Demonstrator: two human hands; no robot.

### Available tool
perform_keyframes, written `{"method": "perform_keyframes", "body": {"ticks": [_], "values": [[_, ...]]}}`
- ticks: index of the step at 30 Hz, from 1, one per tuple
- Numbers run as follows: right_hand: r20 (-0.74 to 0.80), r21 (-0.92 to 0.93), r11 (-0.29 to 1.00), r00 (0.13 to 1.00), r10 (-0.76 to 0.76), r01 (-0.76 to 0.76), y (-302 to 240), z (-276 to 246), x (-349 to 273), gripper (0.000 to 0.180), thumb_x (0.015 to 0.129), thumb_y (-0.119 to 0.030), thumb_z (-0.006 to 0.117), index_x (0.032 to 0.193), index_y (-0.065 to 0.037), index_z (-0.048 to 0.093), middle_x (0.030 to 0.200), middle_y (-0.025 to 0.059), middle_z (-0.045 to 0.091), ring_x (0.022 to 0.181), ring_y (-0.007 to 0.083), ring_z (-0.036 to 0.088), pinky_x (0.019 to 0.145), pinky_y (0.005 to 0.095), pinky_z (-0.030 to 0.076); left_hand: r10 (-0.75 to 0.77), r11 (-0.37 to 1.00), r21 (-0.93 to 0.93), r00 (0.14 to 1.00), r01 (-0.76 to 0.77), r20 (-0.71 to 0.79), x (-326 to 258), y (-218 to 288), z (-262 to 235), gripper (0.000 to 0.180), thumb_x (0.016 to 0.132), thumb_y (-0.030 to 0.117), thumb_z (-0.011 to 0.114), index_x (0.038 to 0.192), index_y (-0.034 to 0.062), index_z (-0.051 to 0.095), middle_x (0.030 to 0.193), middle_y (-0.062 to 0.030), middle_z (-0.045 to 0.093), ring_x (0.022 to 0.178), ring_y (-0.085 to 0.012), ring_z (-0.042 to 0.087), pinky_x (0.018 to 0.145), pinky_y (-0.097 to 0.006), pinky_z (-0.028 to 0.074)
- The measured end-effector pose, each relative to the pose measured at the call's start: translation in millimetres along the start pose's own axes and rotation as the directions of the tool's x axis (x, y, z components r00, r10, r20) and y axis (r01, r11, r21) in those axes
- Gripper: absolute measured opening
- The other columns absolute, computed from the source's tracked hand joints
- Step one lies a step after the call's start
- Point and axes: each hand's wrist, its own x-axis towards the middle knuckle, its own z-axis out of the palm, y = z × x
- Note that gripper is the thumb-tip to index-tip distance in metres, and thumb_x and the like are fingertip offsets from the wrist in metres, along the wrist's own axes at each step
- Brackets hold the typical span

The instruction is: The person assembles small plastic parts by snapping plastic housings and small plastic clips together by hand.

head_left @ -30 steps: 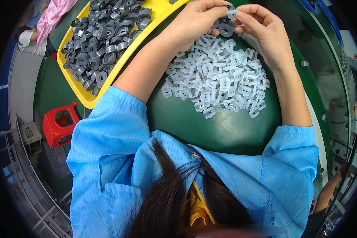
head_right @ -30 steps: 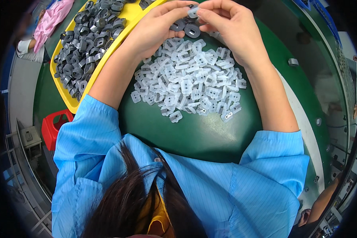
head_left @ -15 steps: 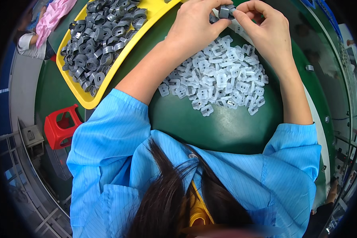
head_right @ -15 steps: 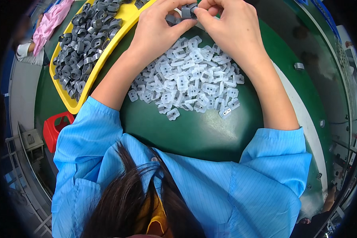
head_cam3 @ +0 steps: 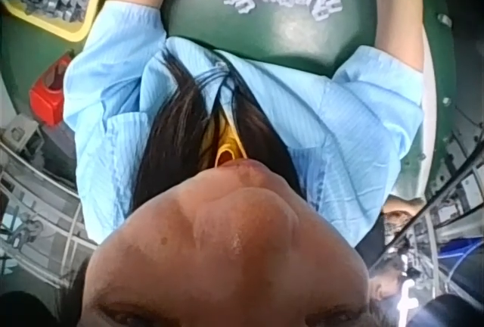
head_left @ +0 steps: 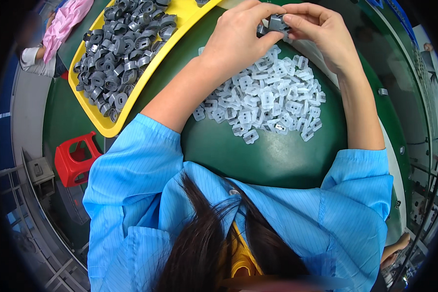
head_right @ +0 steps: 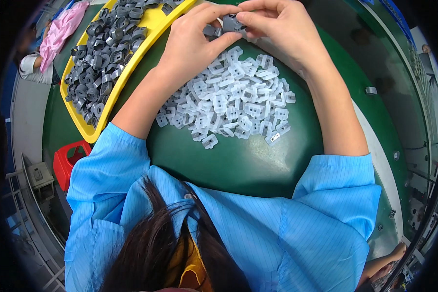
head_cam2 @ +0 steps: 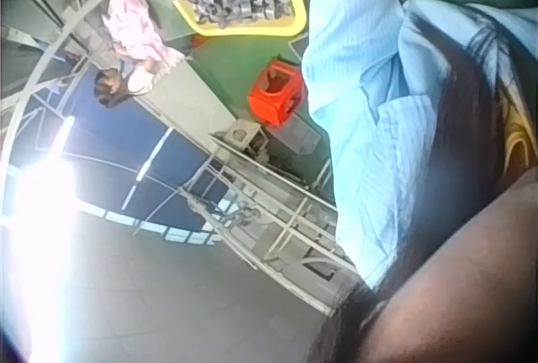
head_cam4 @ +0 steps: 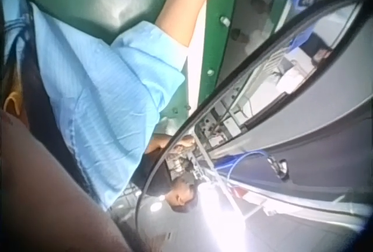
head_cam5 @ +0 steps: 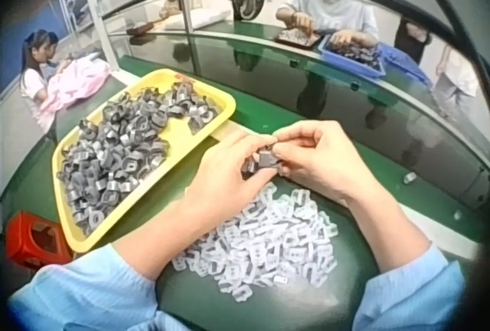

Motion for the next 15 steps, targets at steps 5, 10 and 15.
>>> {"method": "perform_keyframes", "body": {"ticks": [5, 10, 15], "values": [[-0.087, 0.34, 0.913, 0.959, 0.27, -0.226, -11.0, 13.9, -2.6, 0.011, 0.083, -0.009, 0.067, 0.086, 0.002, 0.065, 0.071, 0.0049, 0.063, 0.061, 0.0089, 0.057, 0.056, 0.0212, 0.045, -0.469, 0.868, -0.056, 0.851, 0.494, 0.238, 12.7, 18.6, -12.0, 0.031, 0.074, 0.01, 0.073, 0.101, 0.0014, 0.06, 0.088, -0.0116, 0.061, 0.074, -0.0228, 0.061, 0.068, -0.031, 0.049], [-0.161, -0.528, 0.79, 0.876, -0.454, 0.313, -12.1, 25.5, -6.5, 0.015, 0.08, -0.01, 0.072, 0.089, 0.001, 0.068, 0.083, 0.0031, 0.067, 0.076, 0.0083, 0.063, 0.071, 0.022, 0.051, -0.421, 0.907, 0.036, 0.902, 0.42, 0.099, 3.4, 3.7, -6.9, 0.033, 0.07, 0.015, 0.078, 0.099, 0.0046, 0.066, 0.085, -0.0046, 0.066, 0.073, -0.0134, 0.063, 0.066, -0.027, 0.051], [-0.174, -0.489, 0.84, 0.917, -0.358, 0.235, -20.7, 23.3, -11.3, 0.017, 0.08, -0.016, 0.072, 0.085, 0.0, 0.069, 0.08, 0.0012, 0.065, 0.07, 0.0064, 0.058, 0.062, 0.0203, 0.046, -0.472, 0.878, -0.033, 0.874, 0.478, 0.112, 3.4, 4.3, -6.0, 0.033, 0.072, 0.013, 0.077, 0.102, 0.0039, 0.065, 0.087, -0.0036, 0.066, 0.075, -0.0115, 0.063, 0.066, -0.025, 0.05]]}}
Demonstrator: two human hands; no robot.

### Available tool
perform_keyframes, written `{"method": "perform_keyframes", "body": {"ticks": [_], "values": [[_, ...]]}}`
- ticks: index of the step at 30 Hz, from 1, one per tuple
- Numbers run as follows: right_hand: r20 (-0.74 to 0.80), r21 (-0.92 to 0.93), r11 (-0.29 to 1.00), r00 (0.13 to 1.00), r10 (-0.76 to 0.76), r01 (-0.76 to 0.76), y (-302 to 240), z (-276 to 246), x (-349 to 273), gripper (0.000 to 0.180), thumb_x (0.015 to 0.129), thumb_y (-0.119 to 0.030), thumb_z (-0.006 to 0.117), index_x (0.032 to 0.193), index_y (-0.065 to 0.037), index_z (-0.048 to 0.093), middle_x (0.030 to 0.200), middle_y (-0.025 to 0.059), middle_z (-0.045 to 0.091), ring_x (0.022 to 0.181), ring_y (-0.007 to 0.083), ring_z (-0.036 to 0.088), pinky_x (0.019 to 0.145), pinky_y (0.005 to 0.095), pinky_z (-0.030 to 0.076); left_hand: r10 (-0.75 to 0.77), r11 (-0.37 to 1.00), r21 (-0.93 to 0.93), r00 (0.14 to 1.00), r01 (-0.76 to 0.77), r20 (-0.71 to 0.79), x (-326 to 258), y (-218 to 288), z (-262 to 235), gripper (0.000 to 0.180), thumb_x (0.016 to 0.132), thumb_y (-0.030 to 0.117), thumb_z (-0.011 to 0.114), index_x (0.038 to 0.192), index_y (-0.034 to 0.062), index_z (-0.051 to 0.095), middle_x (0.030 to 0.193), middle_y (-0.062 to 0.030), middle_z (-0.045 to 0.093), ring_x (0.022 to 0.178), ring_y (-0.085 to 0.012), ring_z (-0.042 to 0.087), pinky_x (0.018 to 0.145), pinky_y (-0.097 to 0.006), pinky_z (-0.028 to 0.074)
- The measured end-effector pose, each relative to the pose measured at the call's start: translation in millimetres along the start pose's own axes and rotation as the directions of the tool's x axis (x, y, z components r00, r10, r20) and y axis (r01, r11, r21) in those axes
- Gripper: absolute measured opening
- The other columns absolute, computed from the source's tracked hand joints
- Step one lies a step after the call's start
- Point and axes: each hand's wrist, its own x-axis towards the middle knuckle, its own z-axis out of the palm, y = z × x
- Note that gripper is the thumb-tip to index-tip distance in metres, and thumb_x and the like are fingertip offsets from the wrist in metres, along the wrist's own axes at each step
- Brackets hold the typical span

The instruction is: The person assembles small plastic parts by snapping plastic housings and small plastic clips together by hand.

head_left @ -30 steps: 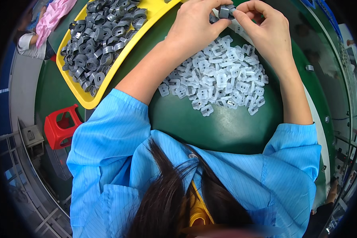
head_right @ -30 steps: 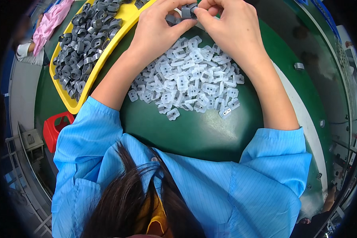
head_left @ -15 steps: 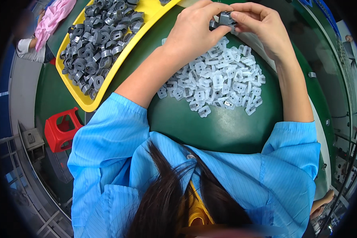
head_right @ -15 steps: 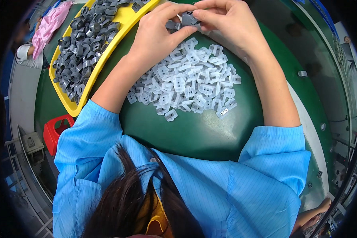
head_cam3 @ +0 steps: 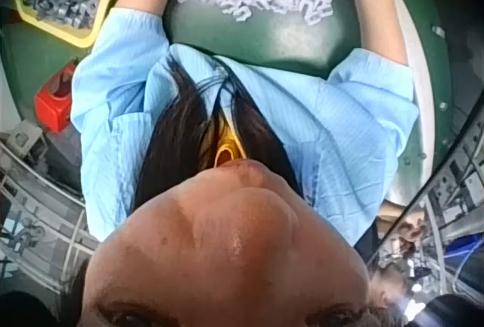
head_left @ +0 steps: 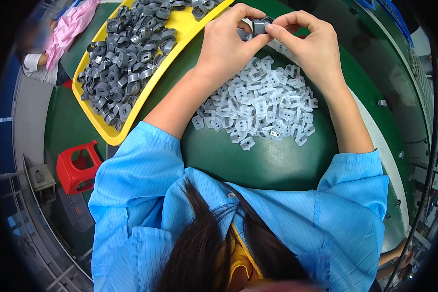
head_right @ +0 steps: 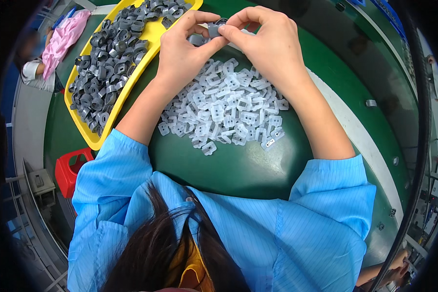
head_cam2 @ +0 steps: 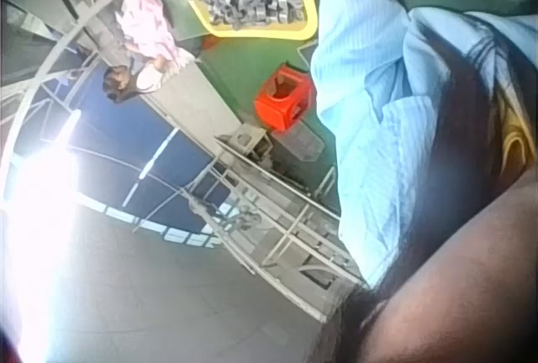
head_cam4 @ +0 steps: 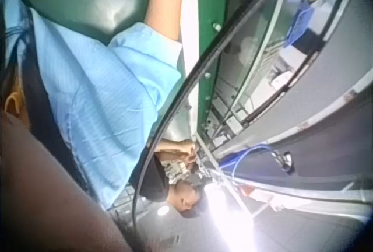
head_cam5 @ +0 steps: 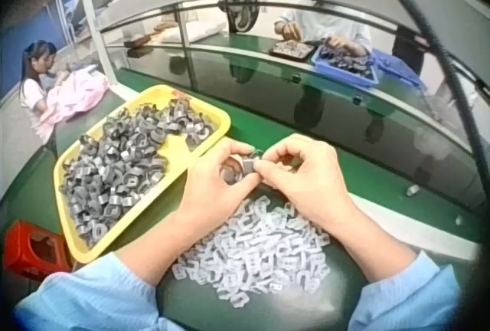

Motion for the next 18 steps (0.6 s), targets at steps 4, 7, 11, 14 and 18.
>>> {"method": "perform_keyframes", "body": {"ticks": [4, 7, 11, 14, 18], "values": [[0.173, 0.291, 0.908, 0.95, 0.259, -0.301, 18.5, -0.6, 2.8, 0.016, 0.081, -0.017, 0.071, 0.087, -0.002, 0.068, 0.081, -0.0002, 0.064, 0.07, 0.0062, 0.056, 0.062, 0.0209, 0.044, -0.129, 0.957, -0.238, 0.979, 0.163, 0.156, -2.6, -5.8, 0.4, 0.036, 0.076, 0.008, 0.074, 0.109, 0.0012, 0.062, 0.092, -0.0023, 0.065, 0.081, -0.0083, 0.061, 0.071, -0.022, 0.048], [0.174, 0.383, 0.872, 0.951, 0.254, -0.303, 22.5, -3.7, 1.8, 0.016, 0.082, -0.018, 0.07, 0.088, -0.003, 0.068, 0.082, 0.0, 0.064, 0.072, 0.0064, 0.057, 0.062, 0.0208, 0.045, -0.189, 0.858, -0.421, 0.942, 0.296, 0.278, -2.3, -2.9, -4.4, 0.038, 0.079, 0.004, 0.072, 0.114, 0.0006, 0.059, 0.096, -0.0032, 0.064, 0.086, -0.0071, 0.059, 0.074, -0.021, 0.047], [0.213, 0.346, 0.814, 0.883, 0.417, -0.468, -4.9, -4.8, 4.2, 0.012, 0.083, -0.011, 0.066, 0.084, 0.001, 0.065, 0.07, 0.0036, 0.063, 0.059, 0.0075, 0.055, 0.055, 0.02, 0.043, -0.183, 0.819, -0.487, 0.942, 0.305, 0.282, -1.3, -4.0, -3.4, 0.039, 0.079, 0.0, 0.07, 0.116, -0.0003, 0.057, 0.099, -0.0034, 0.063, 0.09, -0.0072, 0.058, 0.078, -0.02, 0.047], [0.18, 0.262, 0.895, 0.93, 0.321, -0.36, 6.1, -2.1, 3.2, 0.012, 0.084, -0.012, 0.066, 0.085, 0.0, 0.065, 0.073, 0.0019, 0.063, 0.06, 0.0064, 0.054, 0.055, 0.0203, 0.043, -0.14, 0.838, -0.49, 0.962, 0.242, 0.236, -0.8, -6.9, 2.0, 0.039, 0.078, 0.003, 0.071, 0.114, 0.0013, 0.058, 0.093, -0.0023, 0.064, 0.083, -0.006, 0.058, 0.072, -0.02, 0.047], [0.109, 0.349, 0.891, 0.957, 0.269, -0.29, 13.8, 0.7, 2.3, 0.021, 0.078, -0.021, 0.073, 0.086, -0.002, 0.069, 0.072, 0.0023, 0.064, 0.06, 0.0083, 0.057, 0.055, 0.021, 0.046, -0.148, 0.828, -0.509, 0.967, 0.234, 0.205, -1.0, -8.8, 2.7, 0.038, 0.077, 0.006, 0.072, 0.113, 0.0026, 0.058, 0.087, -0.0008, 0.064, 0.077, -0.0043, 0.058, 0.066, -0.019, 0.046]]}}
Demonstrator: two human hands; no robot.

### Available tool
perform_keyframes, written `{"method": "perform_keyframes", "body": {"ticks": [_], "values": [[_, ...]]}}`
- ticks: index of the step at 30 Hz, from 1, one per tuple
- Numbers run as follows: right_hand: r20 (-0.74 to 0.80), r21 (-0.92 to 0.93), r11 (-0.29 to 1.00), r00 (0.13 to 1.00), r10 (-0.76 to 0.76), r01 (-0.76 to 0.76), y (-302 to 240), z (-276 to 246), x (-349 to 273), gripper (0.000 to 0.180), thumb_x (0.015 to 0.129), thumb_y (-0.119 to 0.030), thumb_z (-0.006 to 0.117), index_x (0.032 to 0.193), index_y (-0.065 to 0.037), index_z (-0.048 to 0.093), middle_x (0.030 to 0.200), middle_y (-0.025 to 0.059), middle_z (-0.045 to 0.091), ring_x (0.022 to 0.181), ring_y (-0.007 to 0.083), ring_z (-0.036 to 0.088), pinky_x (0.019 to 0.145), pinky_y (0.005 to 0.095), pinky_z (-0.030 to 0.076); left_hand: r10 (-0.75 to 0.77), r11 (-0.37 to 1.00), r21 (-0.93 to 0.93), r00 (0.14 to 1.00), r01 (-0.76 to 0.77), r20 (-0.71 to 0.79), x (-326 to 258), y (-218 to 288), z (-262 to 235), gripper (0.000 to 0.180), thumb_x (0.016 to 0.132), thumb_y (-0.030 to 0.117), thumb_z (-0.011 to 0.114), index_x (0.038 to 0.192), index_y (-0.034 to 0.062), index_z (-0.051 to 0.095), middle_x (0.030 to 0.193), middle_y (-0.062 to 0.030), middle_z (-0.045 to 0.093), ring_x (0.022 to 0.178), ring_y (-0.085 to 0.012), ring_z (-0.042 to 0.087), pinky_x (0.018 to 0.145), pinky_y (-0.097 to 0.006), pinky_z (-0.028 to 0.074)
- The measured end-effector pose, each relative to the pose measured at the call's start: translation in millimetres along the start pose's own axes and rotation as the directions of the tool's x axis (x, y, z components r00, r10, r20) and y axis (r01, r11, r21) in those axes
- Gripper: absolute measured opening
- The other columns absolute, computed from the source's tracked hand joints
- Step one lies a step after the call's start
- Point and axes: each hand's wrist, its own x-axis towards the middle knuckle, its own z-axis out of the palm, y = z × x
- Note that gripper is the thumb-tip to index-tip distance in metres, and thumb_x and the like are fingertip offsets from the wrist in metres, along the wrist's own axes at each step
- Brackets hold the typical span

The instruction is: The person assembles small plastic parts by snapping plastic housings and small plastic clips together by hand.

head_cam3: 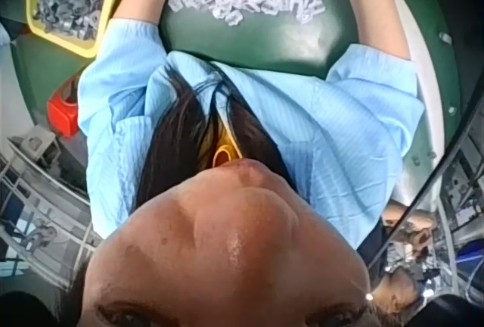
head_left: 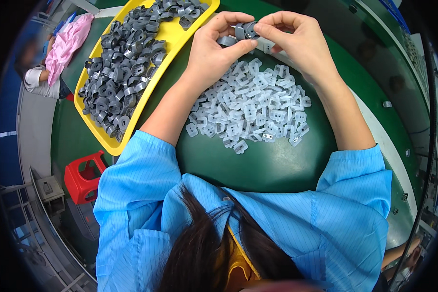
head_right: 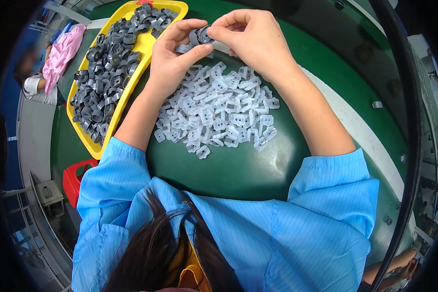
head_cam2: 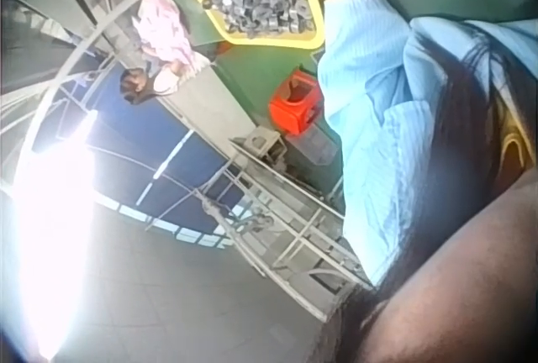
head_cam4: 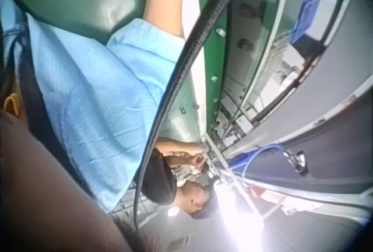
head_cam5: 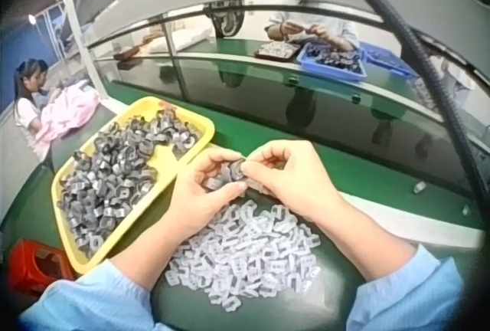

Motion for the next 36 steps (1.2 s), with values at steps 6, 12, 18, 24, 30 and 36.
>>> {"method": "perform_keyframes", "body": {"ticks": [6, 12, 18, 24, 30, 36], "values": [[0.142, 0.248, 0.958, 0.984, 0.11, -0.143, -5.2, -4.8, -0.9, 0.026, 0.08, -0.017, 0.071, 0.098, 0.002, 0.066, 0.085, 0.0057, 0.066, 0.074, 0.0089, 0.061, 0.064, 0.0216, 0.051, -0.039, 0.997, -0.063, 0.999, 0.041, 0.03, -1.3, 2.1, 1.0, 0.037, 0.077, 0.007, 0.072, 0.111, 0.0041, 0.06, 0.089, -0.0008, 0.064, 0.075, -0.0056, 0.057, 0.067, -0.021, 0.046], [0.288, 0.152, 0.974, 0.95, 0.121, -0.17, 7.9, -12.9, 5.9, 0.022, 0.083, -0.017, 0.07, 0.099, -0.001, 0.065, 0.087, 0.004, 0.065, 0.076, 0.0091, 0.063, 0.067, 0.0205, 0.052, 0.223, 0.825, 0.515, 0.971, -0.234, 0.084, -4.4, 17.6, 7.2, 0.035, 0.076, 0.009, 0.074, 0.109, 0.0065, 0.065, 0.093, -0.0031, 0.062, 0.076, -0.0112, 0.057, 0.069, -0.024, 0.048], [0.345, 0.21, 0.917, 0.903, 0.254, -0.338, -1.0, -18.7, 4.2, 0.021, 0.08, -0.009, 0.071, 0.096, 0.003, 0.064, 0.08, 0.0072, 0.066, 0.069, 0.0098, 0.063, 0.064, 0.0202, 0.051, 0.247, 0.836, 0.452, 0.949, -0.31, 0.194, 0.3, 8.2, -6.9, 0.033, 0.073, 0.011, 0.076, 0.105, 0.0077, 0.067, 0.093, -0.0037, 0.063, 0.07, -0.0138, 0.055, 0.065, -0.025, 0.047], [0.308, 0.103, 0.968, 0.933, 0.185, -0.227, -5.5, -10.8, 0.3, 0.02, 0.08, -0.005, 0.07, 0.096, 0.004, 0.062, 0.079, 0.0084, 0.066, 0.069, 0.0107, 0.063, 0.065, 0.0199, 0.052, 0.261, 0.826, 0.471, 0.951, -0.309, 0.166, -1.6, 11.4, -5.9, 0.033, 0.073, 0.011, 0.076, 0.105, 0.0078, 0.068, 0.094, -0.0038, 0.064, 0.073, -0.0138, 0.056, 0.069, -0.025, 0.047], [0.371, 0.348, 0.867, 0.902, 0.223, -0.358, 5.0, -28.6, 10.9, 0.027, 0.087, -0.012, 0.065, 0.106, 0.006, 0.063, 0.092, 0.0113, 0.067, 0.082, 0.0143, 0.067, 0.074, 0.0224, 0.056, 0.244, 0.887, 0.397, 0.969, -0.235, 0.029, 1.2, 4.8, -2.5, 0.029, 0.072, 0.018, 0.077, 0.1, 0.0107, 0.07, 0.088, -0.005, 0.063, 0.068, -0.0157, 0.058, 0.063, -0.029, 0.049], [0.295, 0.329, 0.913, 0.945, 0.144, -0.242, 7.8, -13.1, 5.1, 0.027, 0.085, -0.012, 0.065, 0.107, 0.004, 0.063, 0.092, 0.0098, 0.067, 0.083, 0.0116, 0.065, 0.078, 0.022, 0.052, 0.225, 0.899, 0.386, 0.974, -0.208, 0.003, 0.6, 3.1, 1.3, 0.03, 0.072, 0.016, 0.076, 0.1, 0.0084, 0.069, 0.088, -0.0049, 0.063, 0.068, -0.015, 0.058, 0.064, -0.029, 0.049]]}}
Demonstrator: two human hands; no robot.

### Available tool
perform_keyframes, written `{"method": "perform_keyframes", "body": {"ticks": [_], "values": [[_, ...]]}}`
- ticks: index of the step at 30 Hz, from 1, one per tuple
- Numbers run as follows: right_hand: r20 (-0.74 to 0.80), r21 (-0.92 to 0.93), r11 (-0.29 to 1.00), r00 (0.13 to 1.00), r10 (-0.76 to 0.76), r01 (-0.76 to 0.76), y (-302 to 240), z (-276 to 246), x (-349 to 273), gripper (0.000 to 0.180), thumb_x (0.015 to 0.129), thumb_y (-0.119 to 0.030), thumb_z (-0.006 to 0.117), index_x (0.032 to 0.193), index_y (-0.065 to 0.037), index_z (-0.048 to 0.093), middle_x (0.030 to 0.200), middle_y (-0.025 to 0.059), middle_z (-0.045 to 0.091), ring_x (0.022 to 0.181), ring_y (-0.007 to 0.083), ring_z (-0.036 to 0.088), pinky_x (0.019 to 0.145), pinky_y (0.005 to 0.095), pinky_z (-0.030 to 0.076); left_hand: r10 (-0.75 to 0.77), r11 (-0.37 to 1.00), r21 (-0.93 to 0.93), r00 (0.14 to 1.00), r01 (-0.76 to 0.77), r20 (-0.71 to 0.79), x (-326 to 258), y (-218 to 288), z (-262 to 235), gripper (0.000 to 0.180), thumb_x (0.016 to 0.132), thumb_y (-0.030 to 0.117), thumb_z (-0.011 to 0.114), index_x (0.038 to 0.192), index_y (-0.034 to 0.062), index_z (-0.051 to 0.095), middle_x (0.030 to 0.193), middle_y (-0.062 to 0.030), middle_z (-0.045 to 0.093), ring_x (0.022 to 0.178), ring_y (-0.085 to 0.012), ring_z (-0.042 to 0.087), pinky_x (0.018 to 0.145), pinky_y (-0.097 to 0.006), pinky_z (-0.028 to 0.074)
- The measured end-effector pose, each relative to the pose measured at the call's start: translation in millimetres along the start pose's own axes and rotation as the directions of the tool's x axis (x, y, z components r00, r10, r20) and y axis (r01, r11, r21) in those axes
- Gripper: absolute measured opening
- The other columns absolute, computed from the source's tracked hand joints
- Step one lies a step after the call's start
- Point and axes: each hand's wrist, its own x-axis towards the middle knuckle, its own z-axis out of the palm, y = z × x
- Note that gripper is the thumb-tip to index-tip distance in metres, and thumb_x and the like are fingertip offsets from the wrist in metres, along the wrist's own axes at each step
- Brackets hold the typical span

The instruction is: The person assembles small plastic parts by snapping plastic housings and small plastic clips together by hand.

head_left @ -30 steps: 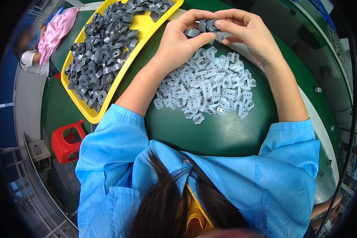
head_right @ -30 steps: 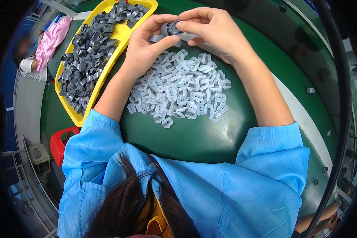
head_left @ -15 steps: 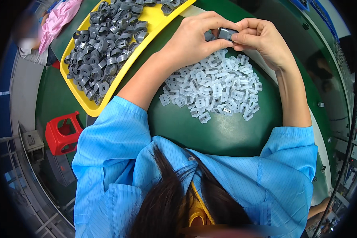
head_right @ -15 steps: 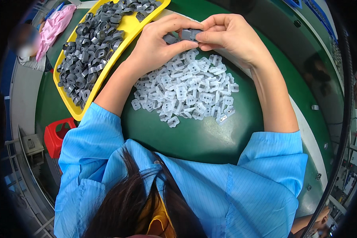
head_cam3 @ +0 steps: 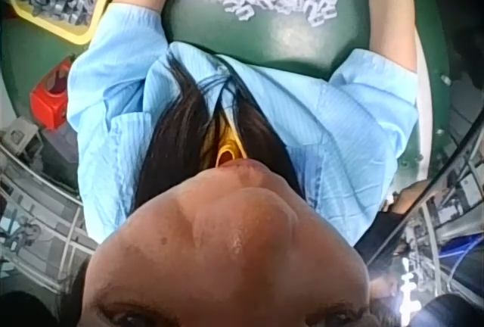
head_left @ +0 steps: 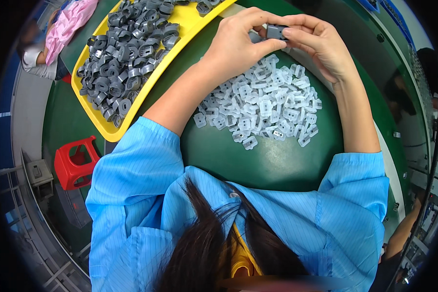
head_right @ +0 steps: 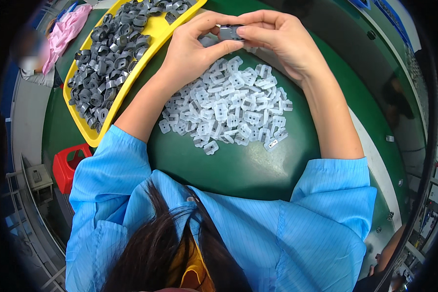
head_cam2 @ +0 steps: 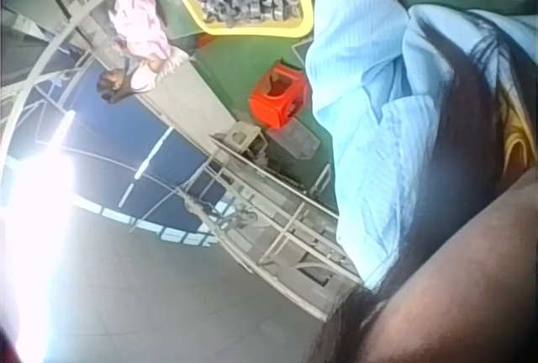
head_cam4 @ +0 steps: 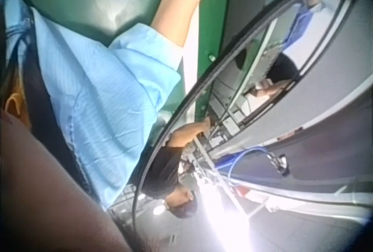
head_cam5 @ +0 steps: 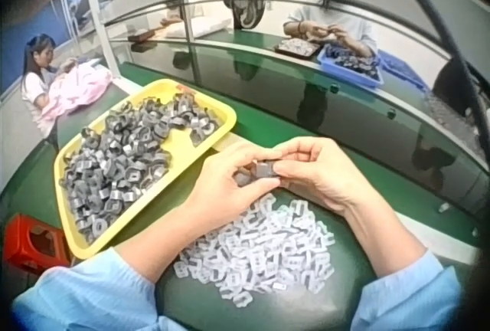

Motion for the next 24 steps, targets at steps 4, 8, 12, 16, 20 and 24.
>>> {"method": "perform_keyframes", "body": {"ticks": [4, 8, 12, 16, 20, 24], "values": [[-0.022, -0.113, 0.984, 0.99, -0.139, 0.136, 10.2, -5.9, 7.1, 0.024, 0.084, -0.01, 0.066, 0.105, 0.0, 0.061, 0.089, 0.0025, 0.064, 0.078, 0.0063, 0.058, 0.073, 0.0213, 0.046, -0.029, 1.0, 0.001, 0.998, 0.029, 0.052, 0.0, 14.3, 0.5, 0.037, 0.077, 0.012, 0.074, 0.113, 0.0076, 0.064, 0.094, -0.0017, 0.064, 0.076, -0.0108, 0.059, 0.07, -0.024, 0.048], [-0.205, -0.232, 0.972, 0.976, -0.079, 0.03, 6.3, -17.9, 14.1, 0.024, 0.076, -0.013, 0.07, 0.097, -0.002, 0.064, 0.082, 0.0008, 0.064, 0.071, 0.0088, 0.054, 0.069, 0.0216, 0.044, -0.277, 0.948, -0.15, 0.96, 0.279, 0.036, 0.7, -0.6, -10.4, 0.041, 0.077, 0.006, 0.072, 0.11, -0.0029, 0.05, 0.089, -0.0088, 0.062, 0.078, -0.0124, 0.059, 0.071, -0.025, 0.049], [-0.349, -0.525, 0.849, 0.925, -0.15, -0.06, 29.5, -76.1, 18.7, 0.028, 0.079, -0.018, 0.069, 0.102, -0.002, 0.063, 0.086, 0.0012, 0.064, 0.079, 0.0075, 0.056, 0.071, 0.0219, 0.045, -0.406, 0.89, -0.18, 0.908, 0.418, 0.099, 1.8, -15.0, -9.9, 0.03, 0.089, 0.021, 0.063, 0.116, 0.0083, 0.063, 0.098, -0.0052, 0.066, 0.075, -0.0048, 0.055, 0.062, -0.019, 0.042], [-0.278, -0.915, 0.398, 0.815, -0.509, -0.063, 34.1, -75.1, 17.9, 0.035, 0.079, -0.024, 0.069, 0.107, -0.005, 0.064, 0.088, 0.0069, 0.068, 0.082, 0.0163, 0.063, 0.077, 0.0278, 0.048, -0.447, 0.785, -0.36, 0.864, 0.504, 0.233, 0.8, -24.1, -11.2, 0.031, 0.096, 0.023, 0.052, 0.121, 0.0066, 0.058, 0.099, -0.0053, 0.067, 0.076, -0.0032, 0.053, 0.06, -0.017, 0.038], [-0.202, -0.839, 0.541, 0.954, -0.222, -0.052, -5.0, -26.0, 5.0, 0.024, 0.079, -0.023, 0.067, 0.092, -0.003, 0.069, 0.093, 0.0117, 0.067, 0.085, 0.0233, 0.064, 0.08, 0.0328, 0.049, -0.529, 0.693, -0.452, 0.822, 0.561, 0.21, 3.0, -16.9, -14.4, 0.033, 0.089, 0.025, 0.064, 0.116, 0.0062, 0.06, 0.097, -0.0057, 0.067, 0.076, -0.0049, 0.056, 0.062, -0.019, 0.042], [0.068, -0.971, 0.203, 0.959, -0.276, 0.127, 3.8, -0.4, -7.3, 0.023, 0.078, -0.021, 0.068, 0.086, 0.0, 0.069, 0.088, 0.0147, 0.067, 0.087, 0.0306, 0.063, 0.08, 0.0378, 0.049, -0.526, 0.766, -0.374, 0.844, 0.523, 0.104, 4.5, -2.0, -9.6, 0.036, 0.077, 0.002, 0.07, 0.108, -0.0025, 0.052, 0.091, -0.007, 0.063, 0.079, -0.0118, 0.059, 0.072, -0.024, 0.048]]}}
